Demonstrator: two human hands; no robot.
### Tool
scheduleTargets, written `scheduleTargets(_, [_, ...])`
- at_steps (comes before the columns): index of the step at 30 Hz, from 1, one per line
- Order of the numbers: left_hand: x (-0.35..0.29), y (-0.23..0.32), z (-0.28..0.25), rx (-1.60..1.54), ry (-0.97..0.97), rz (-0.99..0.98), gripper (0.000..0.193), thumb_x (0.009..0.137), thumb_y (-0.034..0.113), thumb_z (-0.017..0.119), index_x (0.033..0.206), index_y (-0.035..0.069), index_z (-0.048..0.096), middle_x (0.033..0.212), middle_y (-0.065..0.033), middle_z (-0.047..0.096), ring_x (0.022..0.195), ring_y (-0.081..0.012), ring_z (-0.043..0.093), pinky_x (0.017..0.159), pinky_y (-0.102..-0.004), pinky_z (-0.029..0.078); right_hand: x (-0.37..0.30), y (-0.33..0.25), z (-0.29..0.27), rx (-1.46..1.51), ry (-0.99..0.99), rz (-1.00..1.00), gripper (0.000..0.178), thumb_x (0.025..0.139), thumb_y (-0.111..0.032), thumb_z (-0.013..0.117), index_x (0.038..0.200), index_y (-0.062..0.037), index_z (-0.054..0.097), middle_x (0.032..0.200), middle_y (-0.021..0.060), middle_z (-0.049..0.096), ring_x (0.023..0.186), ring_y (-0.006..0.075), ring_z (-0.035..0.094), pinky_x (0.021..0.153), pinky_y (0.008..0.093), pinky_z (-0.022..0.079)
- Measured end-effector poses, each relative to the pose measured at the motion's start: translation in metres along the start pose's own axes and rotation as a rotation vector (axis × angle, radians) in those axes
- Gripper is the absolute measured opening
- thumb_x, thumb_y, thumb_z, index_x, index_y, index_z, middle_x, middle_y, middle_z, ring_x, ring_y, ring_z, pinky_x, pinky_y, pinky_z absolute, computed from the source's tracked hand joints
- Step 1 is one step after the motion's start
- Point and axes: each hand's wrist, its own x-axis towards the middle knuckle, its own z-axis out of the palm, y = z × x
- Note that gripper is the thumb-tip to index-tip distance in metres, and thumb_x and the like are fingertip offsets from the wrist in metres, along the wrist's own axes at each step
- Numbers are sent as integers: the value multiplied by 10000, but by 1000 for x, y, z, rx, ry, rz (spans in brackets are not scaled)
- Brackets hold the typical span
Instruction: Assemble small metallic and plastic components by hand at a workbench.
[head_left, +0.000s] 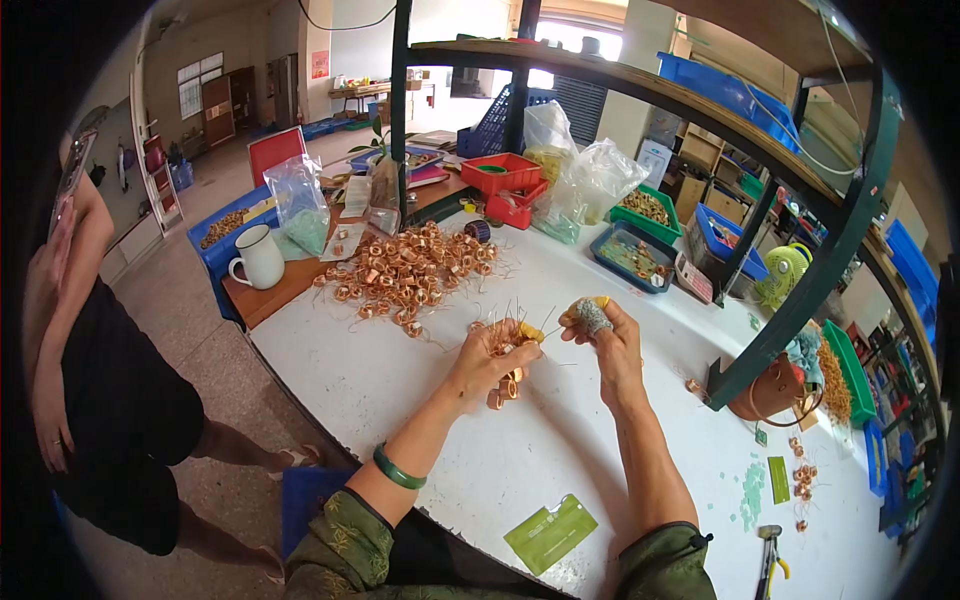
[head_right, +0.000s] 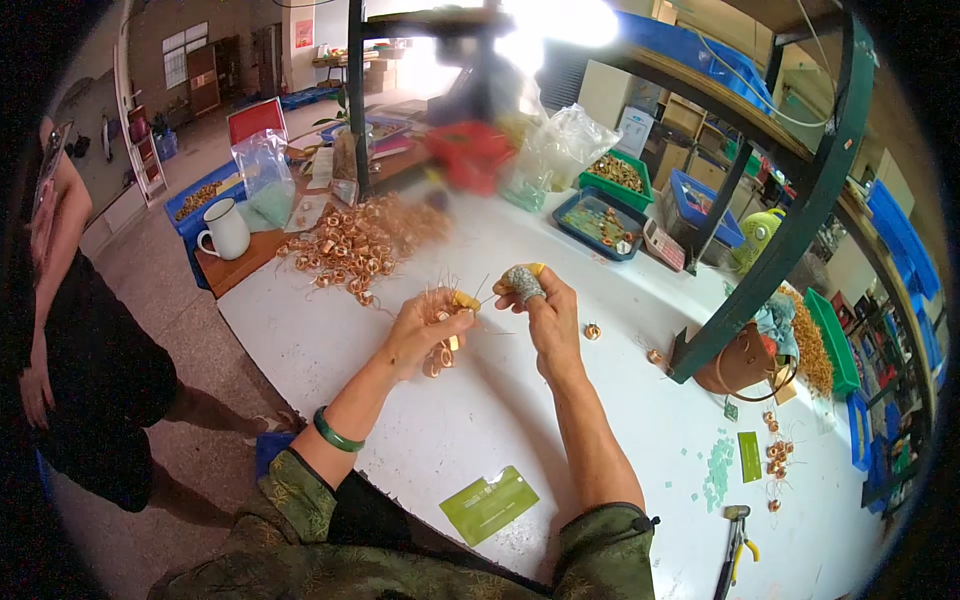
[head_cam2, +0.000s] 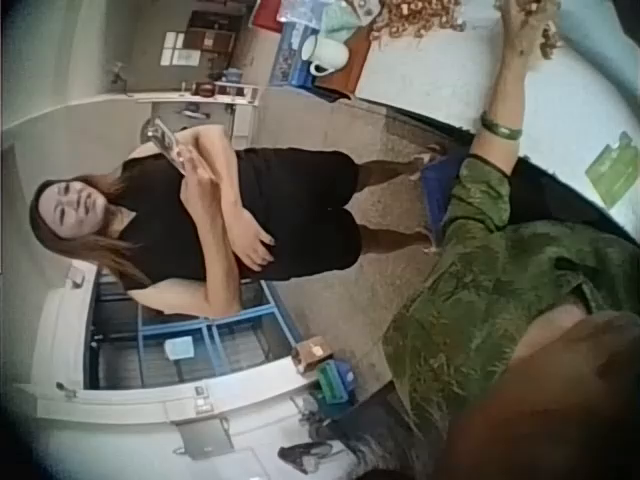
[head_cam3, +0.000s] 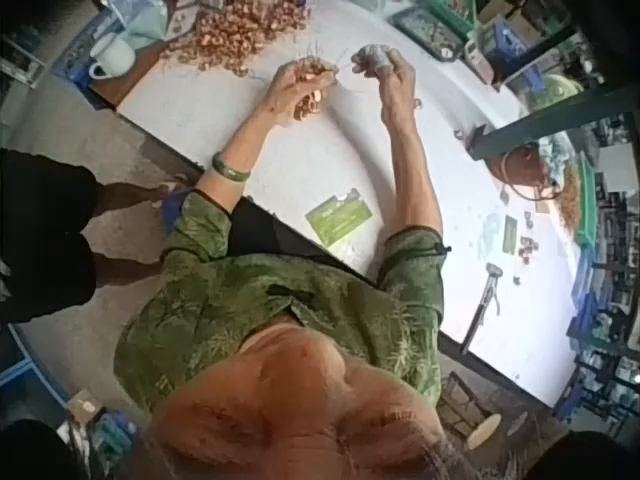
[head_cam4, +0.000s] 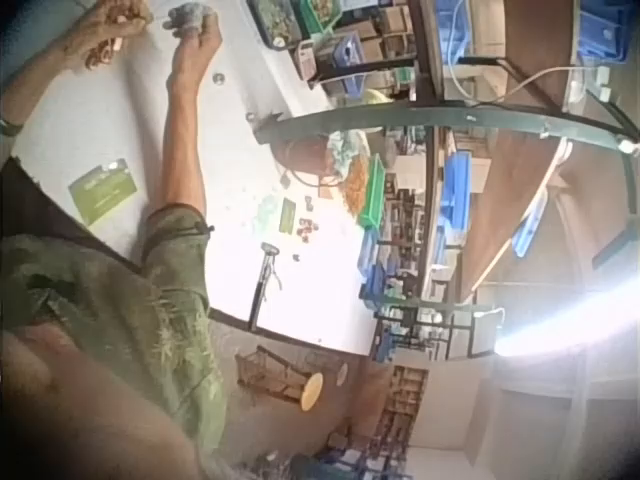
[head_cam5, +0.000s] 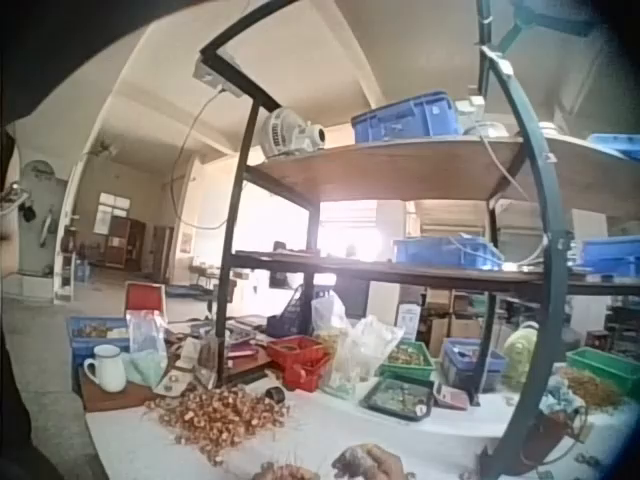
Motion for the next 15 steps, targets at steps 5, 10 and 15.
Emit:
scheduleTargets(5, [-4, 6, 1, 14, 84, -29, 137, 822, 196, 675, 880, 84, 620, 585, 1, 538, 362, -68, 414, 282, -212, 237, -2, -13, 12, 78, -26, 144, 304, 842, 30, 408, 1036, -43, 630, 938, 101, 684, 770, 144, 603, 751, 235, 437])
scheduleTargets(10, [0, 5, 1, -2, 70, -22, 135, 830, 188, 672, 895, 83, 618, 588, 4, 541, 360, -65, 421, 278, -208, 239, -2, -3, 11, -15, -128, 7, 225, 862, 25, 477, 1029, -34, 615, 913, 107, 677, 774, 156, 613, 745, 242, 452])
scheduleTargets(15, [2, -4, -2, -21, -67, 63, 142, 837, 177, 672, 931, 81, 627, 595, 4, 549, 362, -64, 434, 277, -203, 250, -1, 6, 6, 100, -145, 53, 231, 847, 65, 470, 1014, -24, 600, 912, 122, 669, 777, 172, 634, 741, 263, 490])
